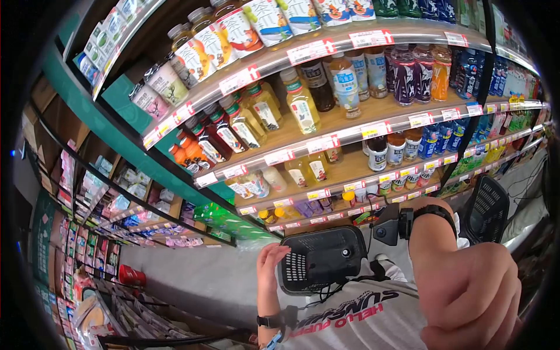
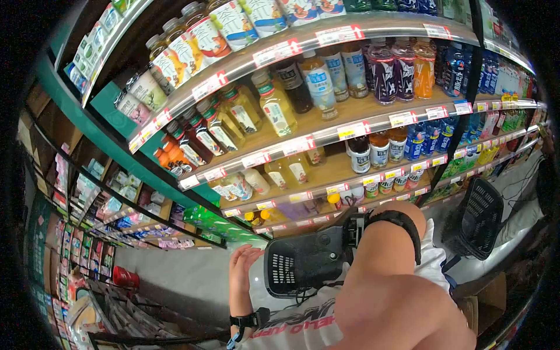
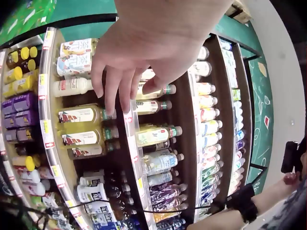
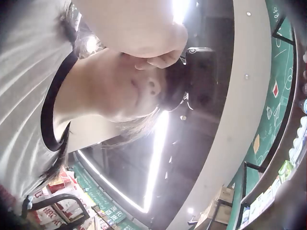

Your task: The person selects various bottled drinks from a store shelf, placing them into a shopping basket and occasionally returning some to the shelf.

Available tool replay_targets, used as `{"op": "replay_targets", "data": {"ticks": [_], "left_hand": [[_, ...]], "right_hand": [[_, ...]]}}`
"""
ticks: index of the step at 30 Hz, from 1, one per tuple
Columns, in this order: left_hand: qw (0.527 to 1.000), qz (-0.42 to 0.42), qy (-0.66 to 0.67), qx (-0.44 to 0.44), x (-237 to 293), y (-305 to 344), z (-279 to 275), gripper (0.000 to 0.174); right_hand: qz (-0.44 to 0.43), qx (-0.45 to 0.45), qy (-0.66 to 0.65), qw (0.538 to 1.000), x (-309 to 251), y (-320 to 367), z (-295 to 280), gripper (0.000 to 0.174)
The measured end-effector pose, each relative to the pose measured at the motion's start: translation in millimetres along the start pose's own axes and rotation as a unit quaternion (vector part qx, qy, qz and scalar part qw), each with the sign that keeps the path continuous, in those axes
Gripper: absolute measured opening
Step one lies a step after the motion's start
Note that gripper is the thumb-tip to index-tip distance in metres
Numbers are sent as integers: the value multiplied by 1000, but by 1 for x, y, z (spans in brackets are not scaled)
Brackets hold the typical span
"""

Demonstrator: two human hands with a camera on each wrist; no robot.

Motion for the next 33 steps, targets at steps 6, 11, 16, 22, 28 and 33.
{"op": "replay_targets", "data": {"ticks": [6, 11, 16, 22, 28, 33], "left_hand": [[1000, -10, 25, 7, -19, 1, -36, 31], [1000, -13, 24, -10, -18, 4, -10, 32], [999, -17, 42, -7, -24, 2, 26, 31], [990, -83, 98, 64, -98, -22, 60, 29], [906, -308, 226, 183, -387, -65, 65, 36], [814, -371, 416, 162, -514, -39, 102, 33]], "right_hand": [[65, -63, 42, 995, 12, 11, 19, 13], [59, -122, 43, 990, 18, 10, 15, 38], [79, -109, 107, 985, 6, 22, -26, 44], [216, -247, 72, 942, 9, 112, -87, 8], [811, -351, 8, 468, -158, 467, -158, 15], [826, -418, -89, 366, -371, 565, -187, 12]]}}
Point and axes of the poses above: each hand's wrist, its own y-axis away from the middle knuckle, its own z-axis out of the palm, x = y × z, the point moved 6 cm from there along -y, towards the middle knuckle, and after that the axes turned 15 degrees about -z, right-handed, at the moved point
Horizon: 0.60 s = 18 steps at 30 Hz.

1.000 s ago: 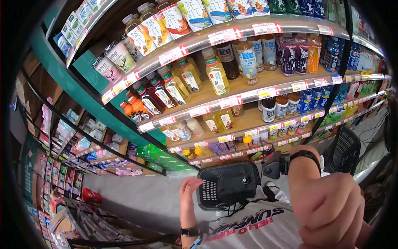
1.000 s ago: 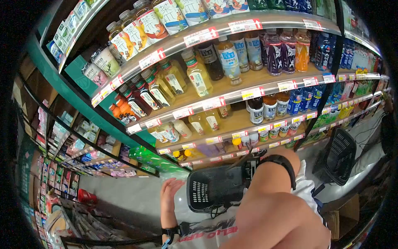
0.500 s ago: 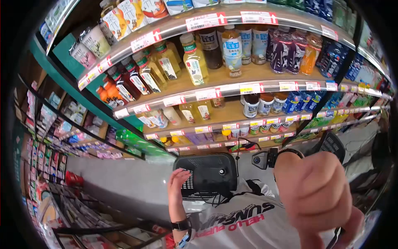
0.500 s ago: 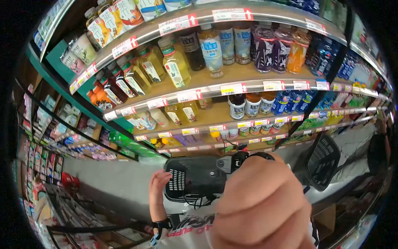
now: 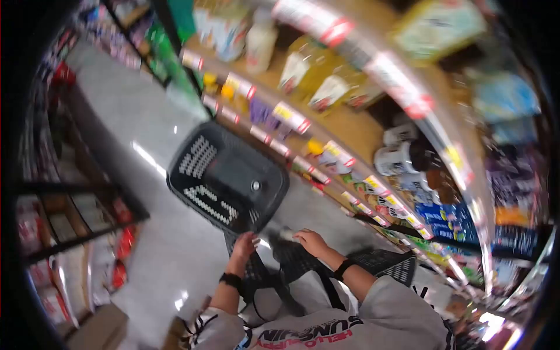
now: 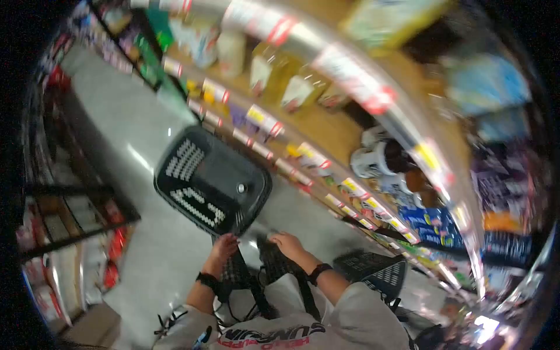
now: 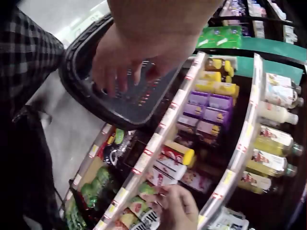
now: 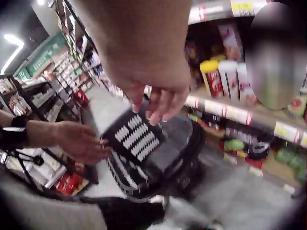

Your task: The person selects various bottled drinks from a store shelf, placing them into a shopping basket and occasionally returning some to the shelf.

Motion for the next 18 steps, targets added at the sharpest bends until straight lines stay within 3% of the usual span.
{"op": "replay_targets", "data": {"ticks": [2, 3, 4, 5, 7, 9, 11, 12, 13, 14, 17, 18], "left_hand": [[999, -29, -7, 31, -7, -28, -19, 29], [999, 3, -32, 8, -4, -37, -20, 41], [999, -14, -50, 15, 3, -47, -20, 40], [999, 0, -4, -35, 6, -62, -21, 40], [996, -29, 73, -45, 22, -84, -13, 42], [992, -40, 114, -41, 44, -121, -13, 46], [991, -34, 127, -36, 63, -159, -19, 55], [992, -36, 122, -21, 73, -174, -22, 55], [992, -38, 118, -7, 84, -189, -26, 55], [993, -37, 113, 6, 94, -206, -31, 56], [993, -48, 110, -5, 110, -260, -48, 54], [992, -62, 109, 0, 116, -275, -50, 54]], "right_hand": [[79, -67, -17, 994, 27, 2, 42, 15], [89, -65, -61, 992, 42, -7, 62, 16], [102, -62, -105, 987, 59, -16, 85, 17], [118, -57, -149, 980, 73, -23, 106, 17], [190, -26, -218, 957, 104, -58, 140, 16], [260, 65, -332, 904, 124, -99, 164, 16], [234, 142, -273, 922, 136, -143, 176, 16], [248, 138, -171, 943, 157, -156, 186, 19], [259, 130, -66, 955, 177, -170, 195, 21], [286, 33, -73, 955, 144, -214, 179, 31], [102, 107, 204, 968, 161, -269, 196, 33], [149, 59, 197, 967, 188, -275, 211, 32]]}}
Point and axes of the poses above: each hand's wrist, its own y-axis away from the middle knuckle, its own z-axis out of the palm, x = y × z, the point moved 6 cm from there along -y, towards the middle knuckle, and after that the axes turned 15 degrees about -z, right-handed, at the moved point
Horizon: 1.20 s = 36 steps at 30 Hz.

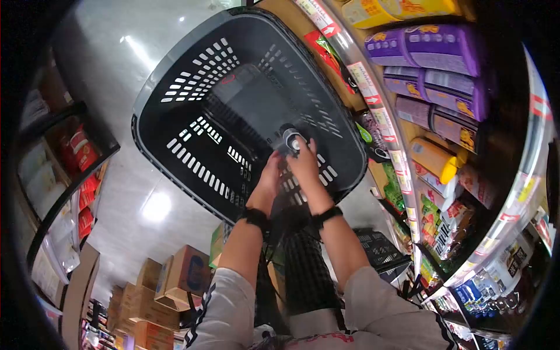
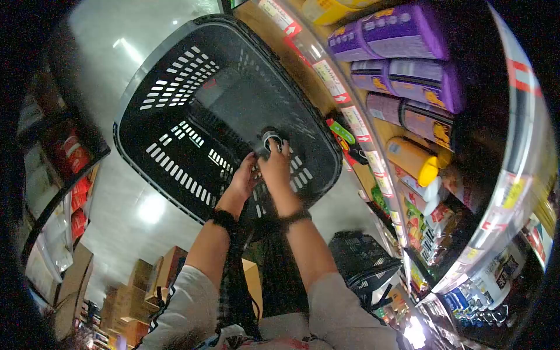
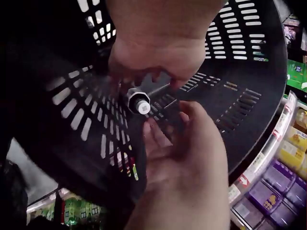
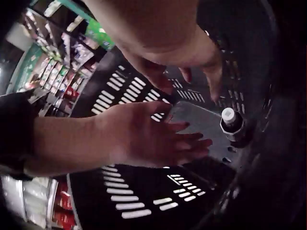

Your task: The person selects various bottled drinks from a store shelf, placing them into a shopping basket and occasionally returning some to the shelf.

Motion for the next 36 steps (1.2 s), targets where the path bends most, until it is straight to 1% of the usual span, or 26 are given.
{"op": "replay_targets", "data": {"ticks": [2, 5, 6, 8, 9, 10, 13, 14, 15, 17, 19, 20, 21, 22, 23, 24, 25, 26, 27, 28, 29, 31, 32, 33, 35, 36], "left_hand": [[1000, -10, -9, 6, 11, -4, 10, 53], [999, -5, -41, -3, 16, 8, 14, 51], [998, 0, -57, -9, 18, 12, 12, 50], [996, 10, -90, -22, 24, 27, 9, 47], [995, 10, -102, -20, 27, 31, 9, 47], [993, 10, -113, -18, 28, 35, 9, 46], [991, -4, -132, 8, 19, 47, -11, 45], [990, -7, -139, 20, 17, 52, -12, 45], [989, -8, -143, 34, 12, 61, -12, 45], [988, 6, -144, 47, -2, 82, -12, 48], [988, 10, -147, 50, -9, 103, -7, 50], [989, 20, -139, 54, -15, 111, -10, 46], [989, 31, -131, 55, -22, 123, -15, 42], [990, 22, -132, 36, -28, 144, -11, 49], [988, 49, -130, 63, -33, 172, -7, 53], [992, 36, -111, 46, -43, 189, -7, 55], [995, 19, -93, 32, -53, 204, -9, 58], [996, -31, -70, -38, -74, 217, -9, 59], [990, -82, -51, -105, -87, 231, 3, 61], [988, 6, -90, -124, -94, 275, 36, 62], [978, 90, -127, -140, -110, 327, 66, 63], [980, 15, -136, -146, -150, 375, 81, 57], [965, 22, -150, -214, -168, 397, 95, 51], [937, 99, -238, -234, -174, 393, 90, 47], [954, 32, -262, -144, -199, 394, 90, 45], [953, 23, -290, -85, -212, 420, 105, 44]], "right_hand": [[69, -104, 4, 992, 45, -19, 49, 32], [126, -236, -71, 961, 77, -17, 92, 26], [182, -260, -175, 932, 71, -17, 86, 22], [188, -264, -120, 938, 71, -14, 93, 24], [188, -267, -90, 941, 76, -9, 101, 25], [143, -220, -72, 962, 84, -6, 114, 23], [87, -240, -80, 964, 87, 3, 131, 21], [29, -245, -10, 969, 88, 4, 129, 17], [21, -260, -61, 963, 81, 9, 120, 17], [2, -285, -162, 945, 52, 25, 86, 17], [22, -282, -225, 933, -2, 43, 18, 16], [-50, -266, -186, 944, -23, 53, -8, 17], [-140, -313, -47, 938, -47, 72, -34, 15], [-144, -287, -79, 944, -79, 89, -89, 11], [-185, -250, -59, 949, -103, 111, -139, 15], [-211, -288, -85, 930, -105, 139, -145, 20], [-260, -254, -105, 926, -132, 163, -204, 21], [-278, -245, -114, 922, -153, 190, -245, 24], [-326, -198, -147, 913, -166, 219, -274, 28], [-354, -159, -135, 912, -186, 247, -316, 32], [-344, -158, -174, 909, -201, 270, -352, 31], [-359, -127, -189, 905, -220, 314, -403, 31], [-374, -121, -186, 900, -225, 334, -423, 32], [-389, -114, -187, 895, -228, 351, -442, 32], [-403, -83, -188, 892, -223, 377, -470, 29], [-399, -63, -183, 896, -218, 389, -485, 31]]}}
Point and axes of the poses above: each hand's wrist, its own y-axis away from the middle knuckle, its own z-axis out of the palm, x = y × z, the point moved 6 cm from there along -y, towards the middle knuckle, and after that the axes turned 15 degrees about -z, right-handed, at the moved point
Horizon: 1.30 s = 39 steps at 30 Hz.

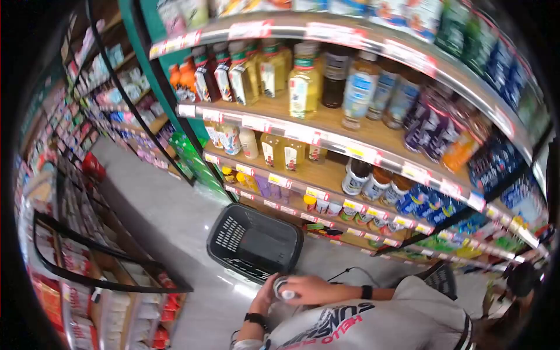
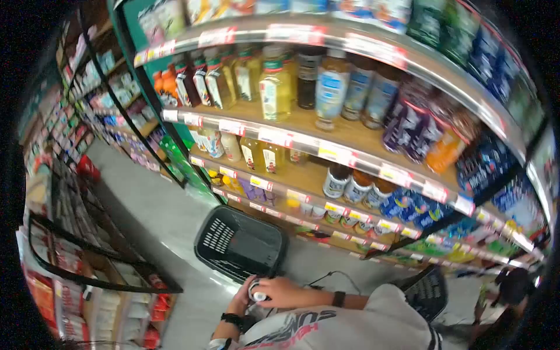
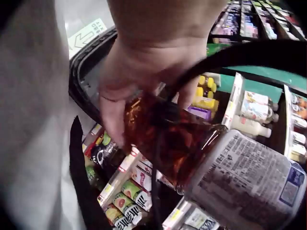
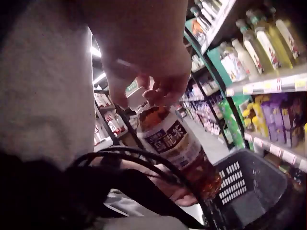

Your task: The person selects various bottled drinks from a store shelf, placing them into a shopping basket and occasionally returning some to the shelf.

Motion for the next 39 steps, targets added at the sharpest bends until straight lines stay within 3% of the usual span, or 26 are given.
{"op": "replay_targets", "data": {"ticks": [1, 2, 4, 7, 8, 9, 11, 13, 14, 15, 17, 19, 21, 23, 24, 28, 30, 33, 34, 37, 39], "left_hand": [[998, -28, -30, 52, 1, 22, 26, 42], [998, -38, -28, 40, 1, 27, 44, 40], [996, 8, -89, -13, 14, 36, 79, 41], [970, 105, -205, -76, 43, 60, 147, 43], [956, 138, -233, -113, 53, 61, 163, 43], [950, 151, -248, -119, 56, 85, 194, 45], [951, 122, -241, -149, 65, 71, 209, 49], [912, 123, -341, -191, 60, 95, 257, 53], [896, 148, -388, -157, 49, 131, 297, 53], [887, 143, -403, -177, 42, 146, 321, 57], [831, 196, -441, -276, 26, 153, 355, 65], [776, 206, -470, -367, 7, 173, 379, 74], [773, 218, -474, -360, 4, 174, 391, 73], [757, 270, -510, -305, 5, 180, 398, 74], [760, 314, -492, -284, 6, 187, 404, 69], [786, 334, -468, -229, 17, 194, 409, 45], [814, 297, -436, -243, 19, 203, 408, 46], [830, 257, -411, -276, 23, 206, 399, 49], [834, 231, -401, -300, 26, 207, 394, 51], [832, 181, -422, -311, 35, 197, 373, 50], [829, 121, -449, -309, 37, 185, 353, 41]], "right_hand": [[4, 20, 15, 1000, -10, 11, -12, 33], [-13, 55, 1, 998, -20, 22, -23, 36], [-42, 129, -25, 990, -35, 45, -42, 43], [-161, 183, 136, 960, -67, 71, -73, 53], [-174, 205, 123, 955, -76, 77, -84, 57], [-193, 211, 153, 946, -89, 80, -98, 59], [-202, 252, 130, 937, -105, 89, -127, 62], [-246, 303, 57, 919, -127, 101, -158, 62], [-252, 338, 61, 905, -137, 110, -175, 60], [-246, 381, 35, 891, -148, 121, -191, 57], [-189, 433, -63, 879, -160, 139, -220, 54], [-214, 523, -102, 819, -167, 154, -245, 52], [-203, 563, -142, 788, -183, 163, -265, 54], [-245, 591, -260, 723, -188, 168, -279, 35], [-229, 618, -257, 707, -188, 170, -285, 37], [-225, 634, -289, 680, -178, 168, -295, 43], [-238, 651, -280, 664, -163, 166, -298, 51], [-261, 612, -316, 676, -148, 153, -279, 70], [-231, 551, -337, 728, -125, 152, -265, 83], [-147, 460, -396, 781, -91, 140, -218, 72], [-73, 489, -387, 778, -67, 141, -197, 61]]}}
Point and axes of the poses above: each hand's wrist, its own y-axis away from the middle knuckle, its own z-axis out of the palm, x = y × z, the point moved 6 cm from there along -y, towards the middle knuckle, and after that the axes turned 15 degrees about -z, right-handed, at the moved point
